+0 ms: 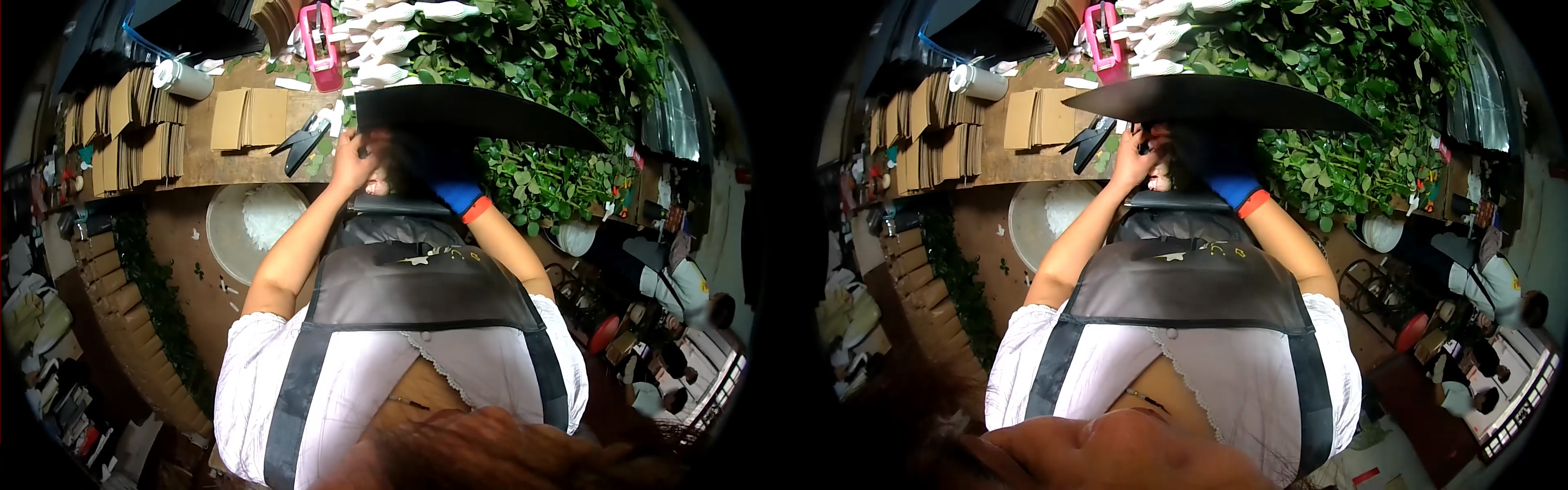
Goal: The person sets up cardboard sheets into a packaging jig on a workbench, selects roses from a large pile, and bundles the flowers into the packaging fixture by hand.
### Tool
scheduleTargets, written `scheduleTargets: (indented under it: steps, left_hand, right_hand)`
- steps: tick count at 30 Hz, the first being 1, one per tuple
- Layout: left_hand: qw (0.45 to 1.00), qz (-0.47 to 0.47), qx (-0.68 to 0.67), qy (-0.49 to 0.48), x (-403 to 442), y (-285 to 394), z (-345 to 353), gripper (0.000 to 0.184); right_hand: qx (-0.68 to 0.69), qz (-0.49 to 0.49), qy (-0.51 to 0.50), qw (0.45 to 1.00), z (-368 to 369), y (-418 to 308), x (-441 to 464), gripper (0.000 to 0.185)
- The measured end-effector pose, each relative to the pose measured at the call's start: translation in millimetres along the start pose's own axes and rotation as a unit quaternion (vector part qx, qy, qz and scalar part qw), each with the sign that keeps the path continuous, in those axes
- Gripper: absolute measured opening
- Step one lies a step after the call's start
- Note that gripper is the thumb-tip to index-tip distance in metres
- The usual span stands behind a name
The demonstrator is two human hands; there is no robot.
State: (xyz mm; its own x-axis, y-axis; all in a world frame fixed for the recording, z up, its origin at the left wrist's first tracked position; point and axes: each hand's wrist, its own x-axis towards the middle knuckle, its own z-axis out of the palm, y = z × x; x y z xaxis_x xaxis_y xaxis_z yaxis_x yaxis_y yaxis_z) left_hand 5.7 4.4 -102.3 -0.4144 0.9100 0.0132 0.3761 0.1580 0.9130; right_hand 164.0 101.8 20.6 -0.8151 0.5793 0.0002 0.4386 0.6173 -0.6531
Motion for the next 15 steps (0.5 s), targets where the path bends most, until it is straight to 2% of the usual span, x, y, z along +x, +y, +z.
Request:
scheduleTargets:
  steps: [4, 7, 10, 13, 15]
  left_hand:
    - [0.999, 0.018, -0.032, -0.019, -3, -10, -1, 0.027]
    - [0.999, 0.025, -0.033, -0.02, -3, -14, 0, 0.025]
    - [0.999, 0.036, -0.028, -0.022, -3, -25, 3, 0.025]
    - [0.999, 0.024, -0.028, -0.023, -4, -25, 4, 0.026]
    - [0.999, 0.02, -0.018, -0.023, -5, -21, 3, 0.03]
  right_hand:
    - [0.008, -0.021, 0.01, 1.0, 20, 13, 5, 0.032]
    - [-0.023, 0.006, -0.013, 1.0, 17, 4, 10, 0.032]
    - [0.015, -0.046, 0.026, 0.998, 59, 41, 14, 0.033]
    - [0.078, -0.049, 0.019, 0.996, 53, 39, 11, 0.034]
    - [-0.106, -0.022, 0.004, 0.994, 21, 20, -7, 0.033]
